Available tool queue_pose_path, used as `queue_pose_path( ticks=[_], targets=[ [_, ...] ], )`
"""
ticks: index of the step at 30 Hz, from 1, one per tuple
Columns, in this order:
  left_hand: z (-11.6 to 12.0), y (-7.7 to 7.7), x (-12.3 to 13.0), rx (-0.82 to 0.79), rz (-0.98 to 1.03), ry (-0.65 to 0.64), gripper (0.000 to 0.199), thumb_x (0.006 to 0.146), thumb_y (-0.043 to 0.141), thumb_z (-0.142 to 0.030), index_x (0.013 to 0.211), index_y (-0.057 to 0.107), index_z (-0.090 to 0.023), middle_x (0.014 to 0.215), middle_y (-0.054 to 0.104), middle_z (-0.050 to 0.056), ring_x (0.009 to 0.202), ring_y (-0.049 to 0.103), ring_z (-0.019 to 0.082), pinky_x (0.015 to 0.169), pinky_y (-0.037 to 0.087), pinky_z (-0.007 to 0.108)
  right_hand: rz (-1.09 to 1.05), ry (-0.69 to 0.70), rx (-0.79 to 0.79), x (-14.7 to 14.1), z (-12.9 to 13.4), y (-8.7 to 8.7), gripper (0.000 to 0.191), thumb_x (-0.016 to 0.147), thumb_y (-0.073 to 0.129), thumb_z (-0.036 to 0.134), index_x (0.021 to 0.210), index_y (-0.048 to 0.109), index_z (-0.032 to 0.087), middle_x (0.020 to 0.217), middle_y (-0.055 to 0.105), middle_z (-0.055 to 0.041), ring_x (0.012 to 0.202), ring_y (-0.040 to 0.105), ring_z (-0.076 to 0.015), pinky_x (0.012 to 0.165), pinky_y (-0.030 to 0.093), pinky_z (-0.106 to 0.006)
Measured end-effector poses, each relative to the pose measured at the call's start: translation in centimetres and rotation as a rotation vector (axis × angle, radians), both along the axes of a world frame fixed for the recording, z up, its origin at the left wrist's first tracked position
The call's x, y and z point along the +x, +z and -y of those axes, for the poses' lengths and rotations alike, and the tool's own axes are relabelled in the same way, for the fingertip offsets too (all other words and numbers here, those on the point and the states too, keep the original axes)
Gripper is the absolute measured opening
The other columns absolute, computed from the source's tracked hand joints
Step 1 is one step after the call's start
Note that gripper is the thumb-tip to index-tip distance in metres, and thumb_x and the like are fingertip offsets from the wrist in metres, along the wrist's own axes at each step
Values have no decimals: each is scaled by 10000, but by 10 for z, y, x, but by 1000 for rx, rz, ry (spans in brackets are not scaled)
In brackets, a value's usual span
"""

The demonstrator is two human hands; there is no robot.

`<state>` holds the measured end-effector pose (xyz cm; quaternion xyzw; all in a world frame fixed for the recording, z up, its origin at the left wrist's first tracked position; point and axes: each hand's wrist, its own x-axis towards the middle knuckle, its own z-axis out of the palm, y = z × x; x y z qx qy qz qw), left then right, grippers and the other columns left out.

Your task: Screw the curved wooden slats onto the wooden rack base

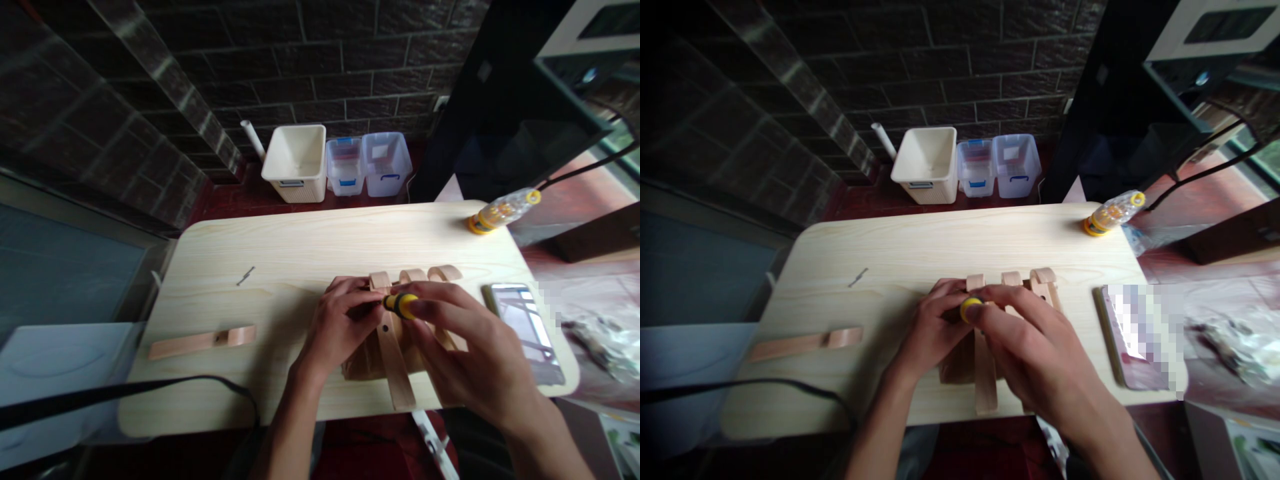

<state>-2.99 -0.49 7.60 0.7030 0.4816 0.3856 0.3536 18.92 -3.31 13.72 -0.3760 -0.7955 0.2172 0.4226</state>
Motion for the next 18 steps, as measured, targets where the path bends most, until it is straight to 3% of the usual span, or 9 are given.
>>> queue_pose_path(
  ticks=[3, 7, 14, 18],
  targets=[
    [0, 0, 0, 11, 3, 4, 199, 966, 826, -184, 1115, 893, -296, 1197, 849, 51, 1180, 766, 258, 1037, 646, 408, -11, 4, -9, -1, 0, 0, 569, 1026, 675, 2, 1506, 603, 298, 1415, 741, -38, 1266, 751, -129, 1056, 606, -209],
    [0, 1, 0, 32, 18, 3, 216, 926, 859, -154, 1098, 887, -281, 1192, 847, 53, 1164, 763, 256, 1033, 641, 409, -11, 31, -36, -1, 0, -2, 543, 1029, 678, 8, 1498, 597, 269, 1523, 709, -80, 1424, 693, -168, 1181, 563, -256],
    [0, -1, 1, 33, 36, -3, 224, 941, 849, -164, 1128, 885, -282, 1192, 846, 58, 1169, 758, 254, 1054, 637, 418, -40, 15, -55, -1, 1, 1, 556, 1029, 668, -2, 1490, 607, 301, 1398, 760, -38, 1264, 760, -136, 1062, 616, -225],
    [0, -3, 0, 31, 40, -1, 224, 953, 838, -173, 1140, 877, -292, 1229, 836, 62, 1191, 761, 255, 1041, 643, 412, -21, 20, -64, -1, 0, 0, 533, 1027, 683, 14, 1480, 609, 285, 1488, 737, -68, 1385, 722, -172, 1146, 597, -268]
  ],
)
